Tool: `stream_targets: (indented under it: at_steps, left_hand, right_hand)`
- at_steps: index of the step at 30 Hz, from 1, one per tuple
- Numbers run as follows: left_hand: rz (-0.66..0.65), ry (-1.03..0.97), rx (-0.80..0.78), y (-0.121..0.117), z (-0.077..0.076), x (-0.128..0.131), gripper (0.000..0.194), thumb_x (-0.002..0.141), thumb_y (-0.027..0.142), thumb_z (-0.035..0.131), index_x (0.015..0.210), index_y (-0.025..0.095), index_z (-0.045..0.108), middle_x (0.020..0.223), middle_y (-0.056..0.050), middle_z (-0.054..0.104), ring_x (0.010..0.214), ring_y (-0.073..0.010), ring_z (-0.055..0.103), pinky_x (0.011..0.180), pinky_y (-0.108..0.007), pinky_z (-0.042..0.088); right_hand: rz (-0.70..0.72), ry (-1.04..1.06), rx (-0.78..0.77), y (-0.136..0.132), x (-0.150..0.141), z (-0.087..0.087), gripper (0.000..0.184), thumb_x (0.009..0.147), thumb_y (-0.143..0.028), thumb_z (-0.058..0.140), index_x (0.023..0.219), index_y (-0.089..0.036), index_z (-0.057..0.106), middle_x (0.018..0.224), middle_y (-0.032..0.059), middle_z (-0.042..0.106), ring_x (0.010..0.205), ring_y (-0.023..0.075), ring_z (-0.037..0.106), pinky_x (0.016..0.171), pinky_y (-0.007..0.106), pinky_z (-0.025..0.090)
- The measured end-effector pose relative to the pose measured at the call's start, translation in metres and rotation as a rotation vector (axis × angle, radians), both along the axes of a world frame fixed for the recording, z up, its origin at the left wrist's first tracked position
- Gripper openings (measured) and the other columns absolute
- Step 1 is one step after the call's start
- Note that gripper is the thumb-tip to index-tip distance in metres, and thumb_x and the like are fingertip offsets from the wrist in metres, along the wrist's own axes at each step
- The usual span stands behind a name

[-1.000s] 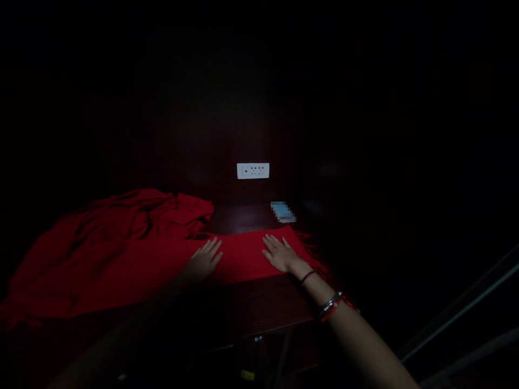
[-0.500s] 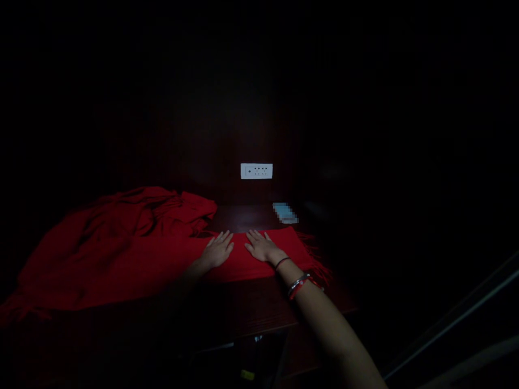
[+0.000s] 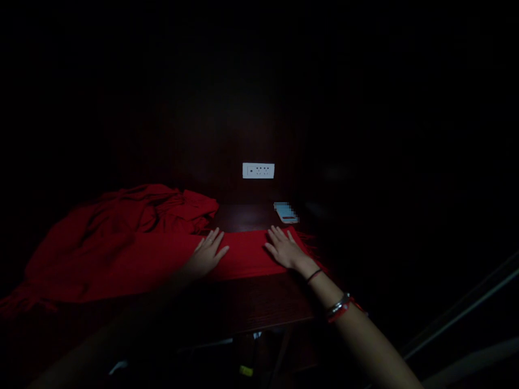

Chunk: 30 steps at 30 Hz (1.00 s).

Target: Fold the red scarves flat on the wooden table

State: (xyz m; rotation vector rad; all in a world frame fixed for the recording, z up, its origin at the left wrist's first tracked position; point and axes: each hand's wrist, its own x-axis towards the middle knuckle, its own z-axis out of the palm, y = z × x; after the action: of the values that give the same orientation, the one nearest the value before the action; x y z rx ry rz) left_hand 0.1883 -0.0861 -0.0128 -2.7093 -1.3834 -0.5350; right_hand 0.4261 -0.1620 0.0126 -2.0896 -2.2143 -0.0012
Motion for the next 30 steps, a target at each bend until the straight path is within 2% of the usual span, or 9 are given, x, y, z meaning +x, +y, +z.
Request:
stream_targets:
  at_steps: [3, 6, 12, 16, 18, 20, 23, 27, 30]
  left_hand:
    - [-0.123, 0.018, 0.029, -0.020, -0.006, 0.011, 0.054, 0.083, 0.043, 0.026, 0.127, 0.012, 0.033, 0.134, -0.010, 0.027, 0.123, -0.0236, 0.023, 0.100, -0.039, 0.023]
    - [-0.140, 0.056, -0.017, -0.027, -0.014, 0.006, 0.054, 0.082, 0.044, 0.028, 0.126, 0.012, 0.034, 0.132, -0.009, 0.032, 0.122, -0.0235, 0.027, 0.100, -0.040, 0.023]
    - [-0.163, 0.107, -0.064, -0.019, -0.020, -0.028, 0.054, 0.083, 0.044, 0.027, 0.128, 0.015, 0.028, 0.134, -0.009, 0.027, 0.123, -0.0212, 0.023, 0.099, -0.039, 0.024]
    - [-0.255, 0.229, -0.039, -0.015, -0.020, -0.052, 0.037, 0.085, 0.026, 0.029, 0.119, 0.027, 0.041, 0.136, -0.004, 0.024, 0.125, -0.0223, 0.017, 0.097, -0.044, 0.024]
    - [-0.256, 0.283, -0.028, -0.011, -0.015, -0.067, 0.038, 0.082, 0.017, 0.031, 0.115, 0.029, 0.046, 0.136, -0.002, 0.024, 0.126, -0.0235, 0.013, 0.097, -0.046, 0.023]
    - [-0.114, 0.262, -0.044, -0.005, -0.003, -0.086, 0.038, 0.082, 0.018, 0.031, 0.117, 0.024, 0.045, 0.136, -0.006, 0.026, 0.125, -0.0249, 0.016, 0.096, -0.046, 0.025]
    - [0.224, 0.153, -0.011, 0.004, 0.024, -0.127, 0.046, 0.082, 0.034, 0.028, 0.123, 0.013, 0.037, 0.133, -0.014, 0.028, 0.122, -0.0264, 0.024, 0.094, -0.042, 0.028]
    - [0.559, 0.118, 0.092, 0.010, 0.052, -0.198, 0.052, 0.080, 0.039, 0.030, 0.120, 0.008, 0.038, 0.128, -0.021, 0.031, 0.116, -0.0330, 0.031, 0.087, -0.043, 0.033]
    - [0.708, 0.073, -0.117, 0.015, 0.053, -0.245, 0.063, 0.076, 0.049, 0.033, 0.121, 0.005, 0.035, 0.115, -0.025, 0.044, 0.102, -0.0356, 0.046, 0.075, -0.044, 0.040]
  right_hand:
    - [0.104, 0.037, -0.030, -0.005, -0.039, -0.006, 0.066, 0.082, -0.053, 0.007, 0.133, -0.012, 0.013, 0.139, 0.0078, 0.011, 0.127, 0.0179, 0.006, 0.102, 0.040, 0.008]
    - [0.124, 0.034, -0.062, -0.009, -0.046, -0.013, 0.066, 0.083, -0.053, 0.007, 0.133, -0.012, 0.015, 0.138, 0.0086, 0.013, 0.127, 0.0182, 0.008, 0.102, 0.041, 0.007]
    - [-0.057, -0.008, -0.152, -0.027, 0.014, -0.012, 0.064, 0.083, -0.051, 0.010, 0.134, -0.012, 0.012, 0.139, 0.0061, 0.010, 0.127, 0.0171, 0.007, 0.102, 0.040, 0.005]
    - [-0.167, -0.022, -0.185, -0.035, 0.045, -0.009, 0.063, 0.083, -0.050, 0.012, 0.134, -0.013, 0.012, 0.139, 0.0052, 0.008, 0.127, 0.0183, 0.005, 0.102, 0.042, 0.006]
    - [-0.173, -0.008, -0.163, -0.032, 0.047, -0.005, 0.063, 0.082, -0.051, 0.013, 0.133, -0.013, 0.014, 0.139, 0.0063, 0.010, 0.127, 0.0195, 0.005, 0.101, 0.043, 0.007]
    - [-0.124, 0.014, -0.086, -0.024, 0.037, 0.004, 0.063, 0.083, -0.051, 0.014, 0.133, -0.012, 0.018, 0.138, 0.0084, 0.012, 0.126, 0.0202, 0.006, 0.101, 0.043, 0.007]
    - [0.071, 0.044, 0.038, -0.002, -0.002, 0.024, 0.062, 0.083, -0.049, 0.020, 0.129, -0.009, 0.027, 0.137, 0.0129, 0.018, 0.126, 0.0217, 0.011, 0.101, 0.042, 0.011]
    - [0.411, 0.072, 0.076, 0.037, -0.087, 0.046, 0.046, 0.083, -0.037, 0.034, 0.118, -0.009, 0.045, 0.124, 0.0155, 0.042, 0.116, 0.0229, 0.036, 0.097, 0.038, 0.024]
    - [0.547, 0.113, 0.060, 0.071, -0.155, 0.047, 0.037, 0.081, -0.028, 0.039, 0.109, -0.007, 0.052, 0.111, 0.0160, 0.054, 0.100, 0.0211, 0.051, 0.086, 0.030, 0.037]
